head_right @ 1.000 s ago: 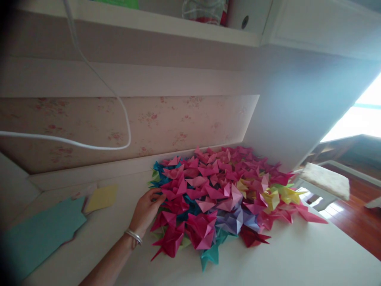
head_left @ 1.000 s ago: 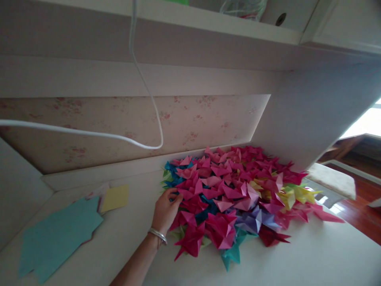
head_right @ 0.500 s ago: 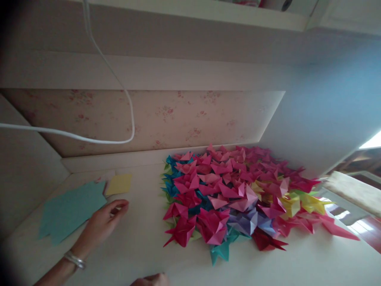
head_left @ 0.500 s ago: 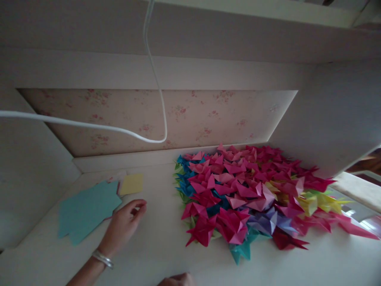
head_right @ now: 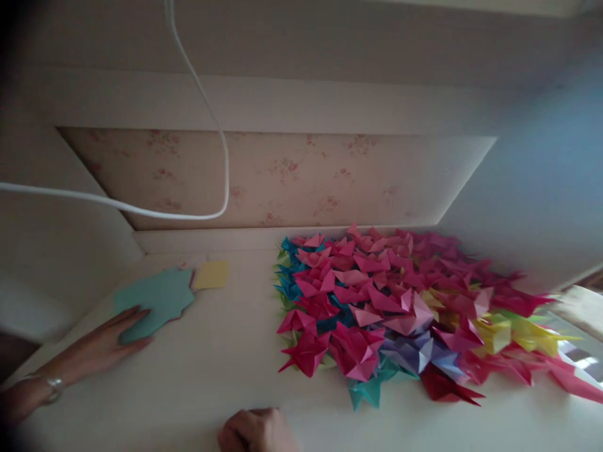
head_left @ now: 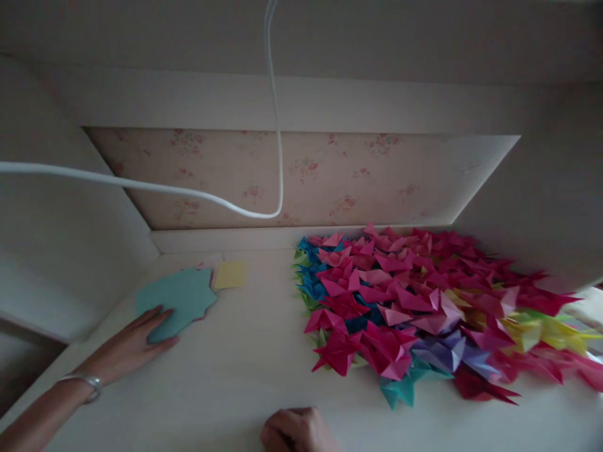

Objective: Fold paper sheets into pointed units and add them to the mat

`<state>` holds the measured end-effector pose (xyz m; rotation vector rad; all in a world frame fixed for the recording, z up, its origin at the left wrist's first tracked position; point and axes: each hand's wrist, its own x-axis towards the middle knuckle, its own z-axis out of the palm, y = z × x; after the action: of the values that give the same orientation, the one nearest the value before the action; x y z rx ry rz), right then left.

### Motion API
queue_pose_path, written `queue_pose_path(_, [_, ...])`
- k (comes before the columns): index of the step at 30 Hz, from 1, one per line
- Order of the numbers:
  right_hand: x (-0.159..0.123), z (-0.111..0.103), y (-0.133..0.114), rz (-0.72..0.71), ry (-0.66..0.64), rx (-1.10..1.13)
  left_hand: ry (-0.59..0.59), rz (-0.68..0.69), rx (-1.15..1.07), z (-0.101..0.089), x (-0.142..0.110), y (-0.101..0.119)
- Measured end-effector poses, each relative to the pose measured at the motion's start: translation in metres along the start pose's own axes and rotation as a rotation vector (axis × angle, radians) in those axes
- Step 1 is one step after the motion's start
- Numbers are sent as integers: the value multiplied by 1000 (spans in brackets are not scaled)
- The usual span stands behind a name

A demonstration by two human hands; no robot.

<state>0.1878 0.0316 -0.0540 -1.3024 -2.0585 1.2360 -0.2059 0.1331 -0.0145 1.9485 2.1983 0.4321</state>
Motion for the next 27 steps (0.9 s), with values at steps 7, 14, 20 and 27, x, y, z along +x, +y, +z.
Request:
queue_pose_path(7, [0, -14, -8, -99, -88, 72, -196, 27, 19, -12, 0, 8])
queue_pose_path(14, [-5, -14, -12, -89, -97, 133, -154, -23, 61, -22, -2, 14])
queue_pose_path(20, [-7, -18, -18, -96, -81, 139, 65, -52, 111, -26, -13, 39])
queue_pose_path(27, [-13, -16, -11, -101, 21, 247, 334, 5, -61, -47, -62, 128])
